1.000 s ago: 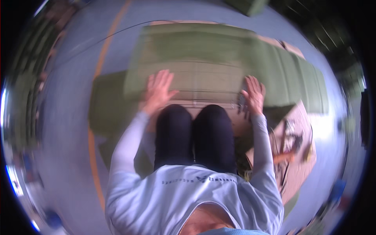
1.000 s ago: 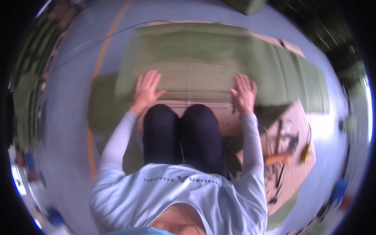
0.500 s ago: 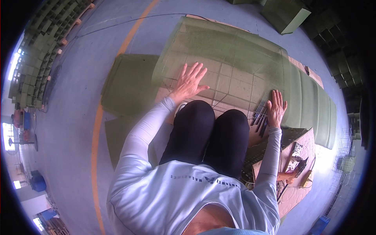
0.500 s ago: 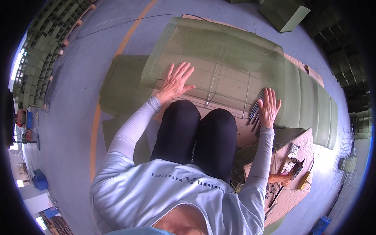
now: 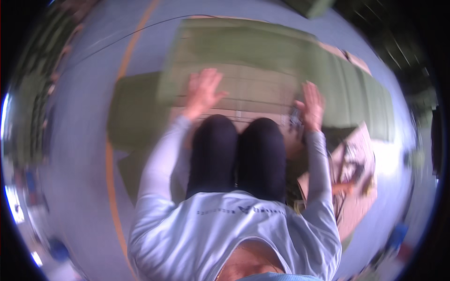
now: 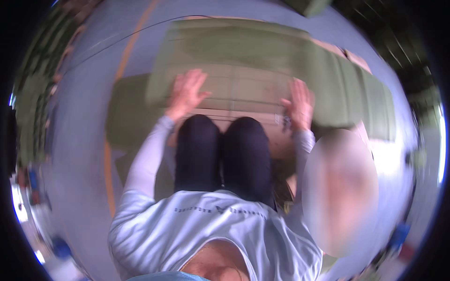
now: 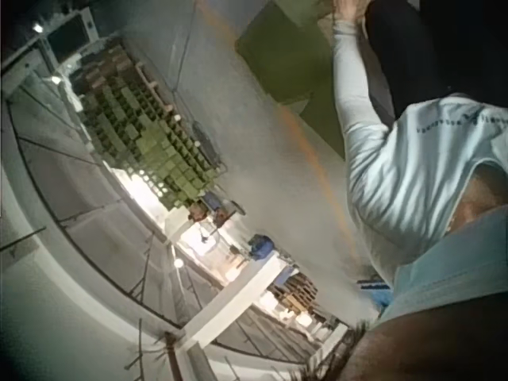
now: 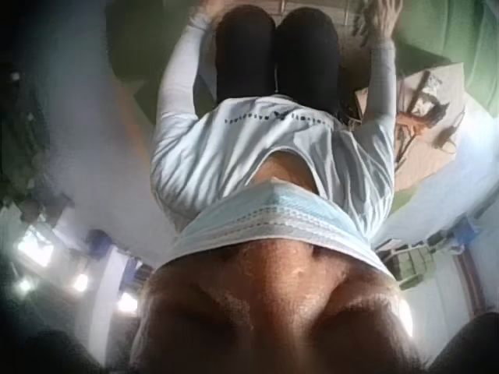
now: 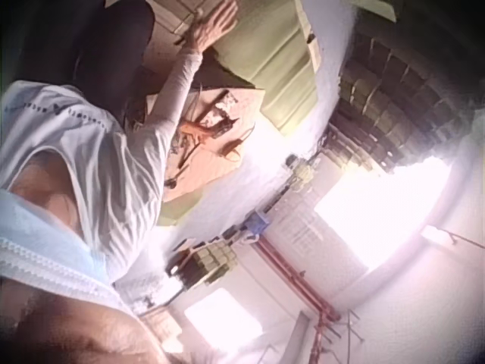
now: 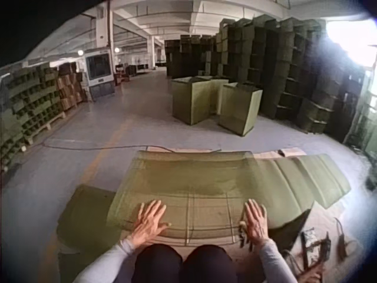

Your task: Assemble a metal wire frame and apply a green mesh covering using a hot glue gun and plastic ties.

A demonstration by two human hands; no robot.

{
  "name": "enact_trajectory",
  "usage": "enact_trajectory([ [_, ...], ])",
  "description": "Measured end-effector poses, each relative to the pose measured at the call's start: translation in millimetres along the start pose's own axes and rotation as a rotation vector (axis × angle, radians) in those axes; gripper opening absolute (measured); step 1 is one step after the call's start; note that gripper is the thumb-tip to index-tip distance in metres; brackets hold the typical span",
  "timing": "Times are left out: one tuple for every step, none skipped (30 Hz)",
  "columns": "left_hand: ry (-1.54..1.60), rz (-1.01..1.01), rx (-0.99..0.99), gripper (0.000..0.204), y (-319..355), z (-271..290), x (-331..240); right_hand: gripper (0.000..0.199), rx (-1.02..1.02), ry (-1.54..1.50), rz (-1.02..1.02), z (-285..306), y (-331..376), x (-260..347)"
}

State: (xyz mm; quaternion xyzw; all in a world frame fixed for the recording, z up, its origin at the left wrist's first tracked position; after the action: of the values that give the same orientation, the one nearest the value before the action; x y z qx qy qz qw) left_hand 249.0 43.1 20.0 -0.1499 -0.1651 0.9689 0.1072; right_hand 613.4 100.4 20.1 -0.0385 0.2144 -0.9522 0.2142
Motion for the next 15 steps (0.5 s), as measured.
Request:
enact_trajectory([
  [0.037,0.021,0.023,0.064,-1.1,2.1,6.2,0.07,-0.039,-0.129,0.072,1.1,1.4,17.7],
  [-0.019,0.018,0.0,0.064,3.5,4.0,10.7,0.072,0.064,-0.058,0.11,-6.2,2.0,37.9],
  [-0.069,0.005,0.005,0.067,6.6,-0.6,18.4,0.073,0.065,-0.083,0.183,-10.2,2.0,48.6],
  [-0.107,0.0,0.015,0.071,8.0,-5.0,24.9,0.073,0.073,-0.038,0.162,-16.4,3.5,57.1],
  [-0.085,-0.031,0.008,0.075,7.2,-6.6,23.5,0.073,0.05,0.0,0.129,-22.1,7.2,54.3],
  [-0.069,-0.056,0.011,0.075,6.2,-9.0,19.4,0.072,0.034,-0.009,0.119,-22.3,8.9,51.6],
  [-0.05,-0.06,0.018,0.076,5.2,-12.2,16.4,0.071,0.036,0.001,0.095,-22.5,11.0,47.4],
  [-0.032,-0.059,0.025,0.077,2.8,-16.5,13.8,0.07,0.038,0.009,0.074,-22.1,13.8,42.9],
  [-0.014,-0.064,0.017,0.078,-0.1,-17.4,12.4,0.07,0.038,0.014,0.067,-21.5,14.1,40.2],
  [-0.009,-0.069,0.018,0.078,-1.6,-18.4,11.6,0.07,0.044,0.033,0.069,-21.1,14.9,37.8],
  [-0.005,-0.09,0.027,0.078,-2.4,-20.1,10.3,0.069,0.05,0.052,0.072,-21.2,16.6,35.9],
  [-0.01,-0.102,0.033,0.079,-2.2,-16.4,11.3,0.069,0.049,0.05,0.076,-20.2,13.8,38.1],
  [-0.011,-0.098,0.032,0.079,-0.4,-13.1,12.2,0.069,0.058,0.047,0.072,-20.1,11.7,40.0],
  [-0.033,-0.137,0.016,0.081,3.8,-9.3,10.3,0.07,0.069,0.043,0.068,-19.8,10.2,41.4],
  [-0.056,-0.181,-0.004,0.082,3.9,-6.2,8.2,0.07,0.051,0.035,0.069,-19.7,6.8,40.3],
])
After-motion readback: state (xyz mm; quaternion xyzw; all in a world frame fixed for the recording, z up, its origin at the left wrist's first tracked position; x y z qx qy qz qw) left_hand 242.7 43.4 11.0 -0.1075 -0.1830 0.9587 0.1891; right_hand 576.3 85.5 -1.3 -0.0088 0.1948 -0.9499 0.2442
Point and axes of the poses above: each hand's wrist, its own y-axis away from the middle knuckle, its own z-axis out of the back of the hand, x = y × z, the point moved 5 cm from there along -y, towards the middle knuckle, and after that the axes turned 8 degrees about y, right-handed, at the moved point
